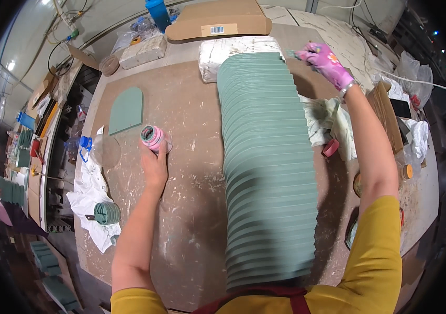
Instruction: The person cleans a stack of green ceramic pieces using a cloth and then applies pink paint to a specific spot on each piece using a small brush.
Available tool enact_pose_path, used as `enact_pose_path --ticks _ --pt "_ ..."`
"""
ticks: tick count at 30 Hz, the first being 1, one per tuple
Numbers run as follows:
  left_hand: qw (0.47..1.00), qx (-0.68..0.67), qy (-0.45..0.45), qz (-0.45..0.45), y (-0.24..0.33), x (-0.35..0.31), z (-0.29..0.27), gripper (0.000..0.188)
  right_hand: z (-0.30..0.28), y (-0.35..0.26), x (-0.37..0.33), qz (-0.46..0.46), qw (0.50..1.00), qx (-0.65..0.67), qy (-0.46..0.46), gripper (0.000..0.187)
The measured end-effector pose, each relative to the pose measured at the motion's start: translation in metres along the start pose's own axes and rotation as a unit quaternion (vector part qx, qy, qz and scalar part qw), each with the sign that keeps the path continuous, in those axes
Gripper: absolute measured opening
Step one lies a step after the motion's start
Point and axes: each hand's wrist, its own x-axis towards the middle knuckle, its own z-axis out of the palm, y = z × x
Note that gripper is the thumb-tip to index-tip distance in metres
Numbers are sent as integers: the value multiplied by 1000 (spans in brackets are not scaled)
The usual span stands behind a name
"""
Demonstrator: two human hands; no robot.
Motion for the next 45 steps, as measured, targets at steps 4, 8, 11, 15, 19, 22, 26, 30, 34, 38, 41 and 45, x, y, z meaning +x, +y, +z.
enact_pose_path --ticks 4,8,11,15,19,22,26,30,34,38,41,45 --pt "999 -28 -10 -13 4 0 -5 53 42 -31 20 -75 993 -67 -68 22" --pt "999 -26 -13 -16 6 -2 -4 51 69 -42 50 -145 969 -155 -128 24" --pt "999 -26 -15 -17 6 -1 -2 49 74 -43 64 -155 955 -189 -170 22" --pt "1000 -4 -9 -18 0 0 -6 50 76 -71 58 -138 946 -227 -185 21" --pt "999 -37 -20 -6 8 1 -2 51 55 -47 62 -115 964 -43 -238 21" --pt "999 -39 -6 -9 -2 -1 -4 51 66 -43 51 -83 967 -25 -239 16" --pt "999 -38 -12 -12 1 0 -2 51 67 -50 33 -72 975 -52 -206 23" --pt "999 -32 -15 -19 4 0 -3 52 60 -45 36 -47 976 -40 -210 27" --pt "1000 -22 -9 -14 -1 1 -3 53 66 -47 36 -38 977 -19 -208 17" --pt "1000 -14 -11 -10 2 1 -2 54 64 -42 40 -72 975 -15 -211 16" --pt "1000 -2 -12 -19 1 0 -3 55 65 -47 40 -76 976 -69 -191 17" --pt "1000 -1 -14 -25 -2 1 -1 57 69 -38 50 -61 977 -48 -198 19"
